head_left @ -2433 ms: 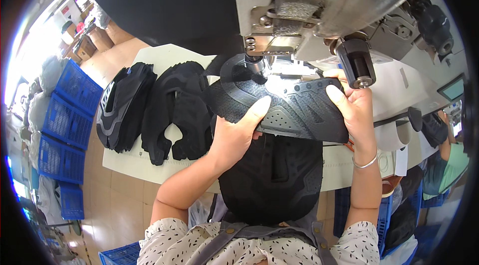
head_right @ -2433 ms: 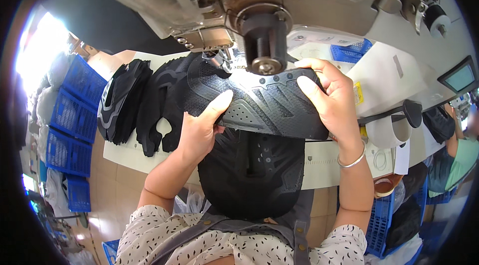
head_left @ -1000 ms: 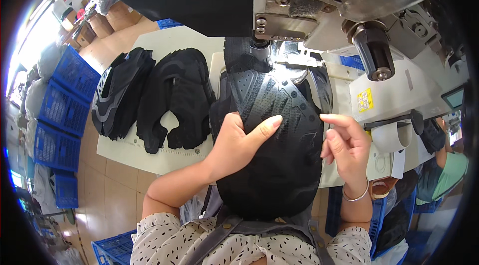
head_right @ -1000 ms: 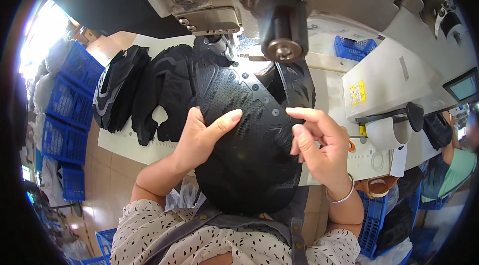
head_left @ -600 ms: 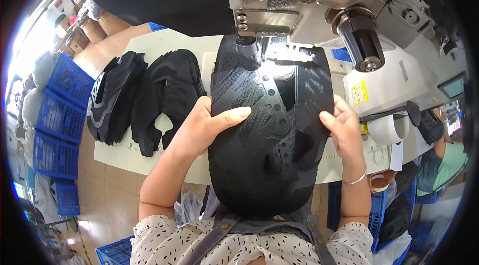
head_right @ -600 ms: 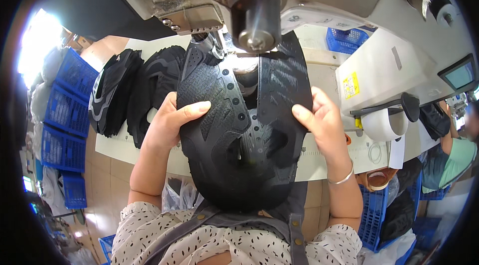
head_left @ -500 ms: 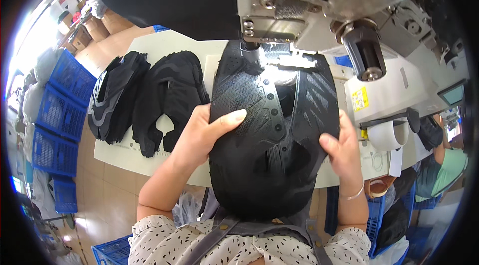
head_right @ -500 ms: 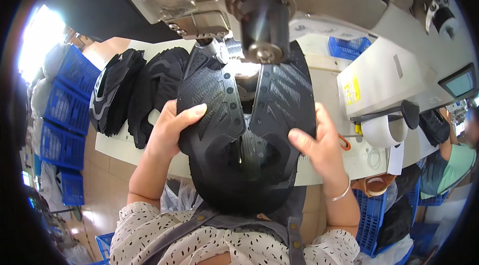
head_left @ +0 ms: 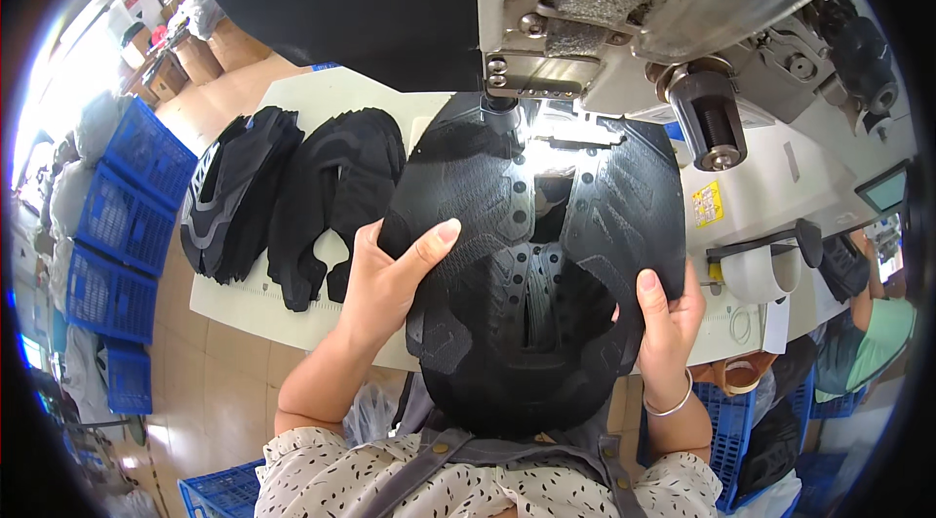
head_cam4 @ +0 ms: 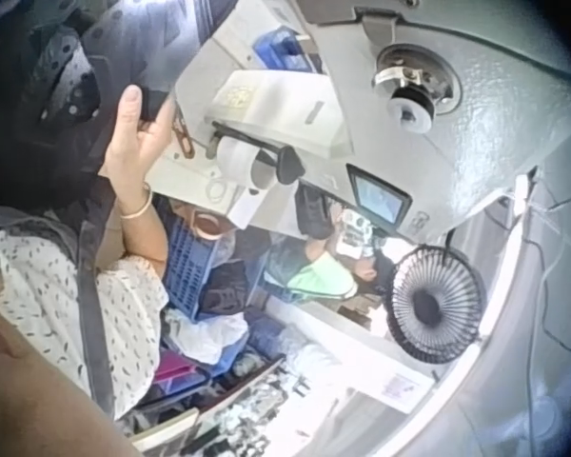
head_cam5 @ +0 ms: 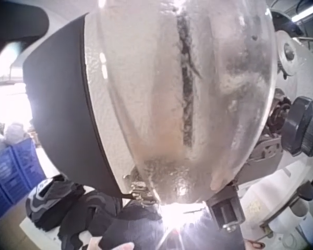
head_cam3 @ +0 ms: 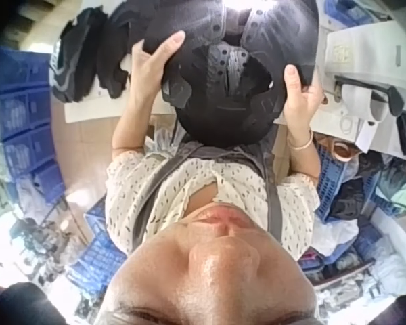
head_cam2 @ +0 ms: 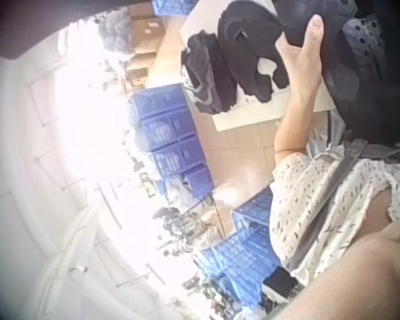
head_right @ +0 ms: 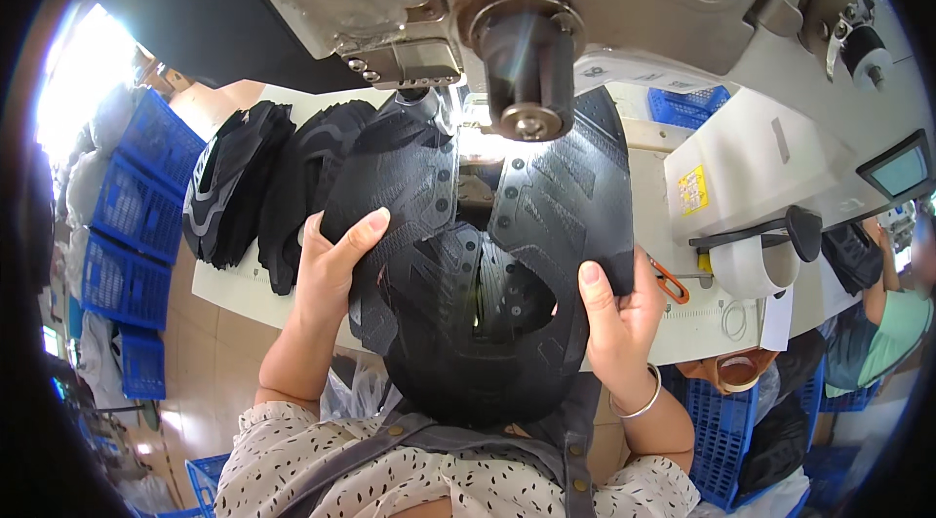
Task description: Stitch various panels and components onto a black athletic shoe upper using an industrial sewing machine.
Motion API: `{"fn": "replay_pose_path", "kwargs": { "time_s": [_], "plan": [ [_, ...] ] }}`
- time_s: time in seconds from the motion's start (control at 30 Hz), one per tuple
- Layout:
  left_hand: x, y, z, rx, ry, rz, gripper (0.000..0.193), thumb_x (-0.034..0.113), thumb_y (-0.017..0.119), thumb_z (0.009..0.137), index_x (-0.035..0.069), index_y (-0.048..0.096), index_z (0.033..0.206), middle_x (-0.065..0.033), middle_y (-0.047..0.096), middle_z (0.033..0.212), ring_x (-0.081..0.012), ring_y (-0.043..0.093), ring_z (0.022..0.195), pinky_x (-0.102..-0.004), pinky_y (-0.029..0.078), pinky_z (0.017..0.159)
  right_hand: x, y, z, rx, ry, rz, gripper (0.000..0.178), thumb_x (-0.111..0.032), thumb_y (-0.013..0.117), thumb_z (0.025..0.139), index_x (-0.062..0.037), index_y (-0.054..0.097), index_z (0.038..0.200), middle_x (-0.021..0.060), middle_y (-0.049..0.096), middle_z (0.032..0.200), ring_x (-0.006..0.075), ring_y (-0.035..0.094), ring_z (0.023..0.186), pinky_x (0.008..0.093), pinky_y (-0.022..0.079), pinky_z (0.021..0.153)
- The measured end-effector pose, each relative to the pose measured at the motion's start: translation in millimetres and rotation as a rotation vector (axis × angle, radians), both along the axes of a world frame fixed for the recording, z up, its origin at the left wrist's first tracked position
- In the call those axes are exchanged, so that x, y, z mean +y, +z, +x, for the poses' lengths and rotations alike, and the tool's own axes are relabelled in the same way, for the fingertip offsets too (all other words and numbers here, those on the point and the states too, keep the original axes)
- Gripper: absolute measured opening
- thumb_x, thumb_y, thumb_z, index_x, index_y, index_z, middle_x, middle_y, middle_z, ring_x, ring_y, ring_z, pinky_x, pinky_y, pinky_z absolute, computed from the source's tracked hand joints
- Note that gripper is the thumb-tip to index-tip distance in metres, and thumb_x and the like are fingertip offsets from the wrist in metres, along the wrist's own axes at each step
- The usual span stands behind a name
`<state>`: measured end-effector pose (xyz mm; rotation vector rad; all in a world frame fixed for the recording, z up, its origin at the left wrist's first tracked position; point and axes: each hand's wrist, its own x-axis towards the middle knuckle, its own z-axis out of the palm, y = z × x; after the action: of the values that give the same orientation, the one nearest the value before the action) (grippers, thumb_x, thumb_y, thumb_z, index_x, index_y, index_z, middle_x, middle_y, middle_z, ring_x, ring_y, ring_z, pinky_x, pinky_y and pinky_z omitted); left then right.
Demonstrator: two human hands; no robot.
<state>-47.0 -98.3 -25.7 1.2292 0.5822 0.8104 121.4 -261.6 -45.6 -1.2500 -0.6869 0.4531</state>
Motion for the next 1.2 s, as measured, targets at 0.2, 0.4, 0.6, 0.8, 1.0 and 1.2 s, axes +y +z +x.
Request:
{"fn": "replay_pose_path", "kwargs": {
  "time_s": [0.2,0.4,0.6,0.8,1.0,1.2],
  "plan": [
    [15.9,3.7,12.5,-0.024,0.005,0.010,0.022,0.014,0.064,0.080,-0.003,0.061,0.093,-0.0030,0.062,0.084,-0.0070,0.056,0.071,-0.0208,0.047,0.065,18.4,5.6,14.0,-0.009,0.022,0.025,0.023,-0.016,0.053,0.087,-0.0004,0.051,0.104,0.0037,0.057,0.079,0.0072,0.051,0.055,0.0201,0.043,0.048],
    [31.0,12.5,21.1,-0.052,-0.019,-0.029,0.022,0.012,0.064,0.081,-0.006,0.060,0.092,-0.0048,0.062,0.083,-0.0085,0.058,0.070,-0.0219,0.048,0.063,36.0,8.5,29.2,-0.027,0.023,0.033,0.018,-0.014,0.053,0.087,-0.0036,0.054,0.102,0.0007,0.056,0.078,0.0055,0.050,0.056,0.0184,0.043,0.050],
    [38.8,11.4,28.5,-0.125,-0.006,0.039,0.024,0.012,0.065,0.080,-0.007,0.059,0.095,-0.0051,0.062,0.082,-0.0078,0.057,0.067,-0.0206,0.048,0.061,42.4,8.4,33.3,-0.014,0.003,0.084,0.019,-0.015,0.055,0.086,-0.0038,0.054,0.102,0.0000,0.057,0.076,0.0045,0.050,0.056,0.0175,0.043,0.050],
    [44.0,6.0,29.4,-0.039,-0.016,0.039,0.020,0.012,0.062,0.083,-0.005,0.057,0.091,-0.0079,0.062,0.074,-0.0102,0.056,0.056,-0.0230,0.048,0.054,52.1,15.1,41.4,-0.060,0.020,0.006,0.018,-0.015,0.054,0.086,-0.0036,0.054,0.101,-0.0002,0.057,0.076,0.0042,0.050,0.057,0.0167,0.041,0.050],
    [98.0,-11.6,20.2,-0.185,0.460,0.084,0.014,0.015,0.056,0.086,0.002,0.054,0.086,-0.0046,0.054,0.065,-0.0111,0.048,0.051,-0.0202,0.039,0.046,125.0,12.4,97.8,0.195,0.216,0.039,0.009,-0.004,0.047,0.084,-0.0022,0.046,0.075,0.0027,0.050,0.065,0.0109,0.052,0.056,0.0260,0.046,0.052],
    [124.5,-67.4,-118.4,0.159,0.465,-0.171,0.013,0.015,0.058,0.085,0.004,0.051,0.083,-0.0029,0.051,0.062,-0.0098,0.045,0.049,-0.0210,0.036,0.046,79.6,-5.7,78.5,-0.318,0.123,-0.175,0.023,-0.010,0.052,0.083,0.0035,0.058,0.100,0.0081,0.063,0.084,0.0109,0.055,0.060,0.0221,0.046,0.053]
  ]
}}
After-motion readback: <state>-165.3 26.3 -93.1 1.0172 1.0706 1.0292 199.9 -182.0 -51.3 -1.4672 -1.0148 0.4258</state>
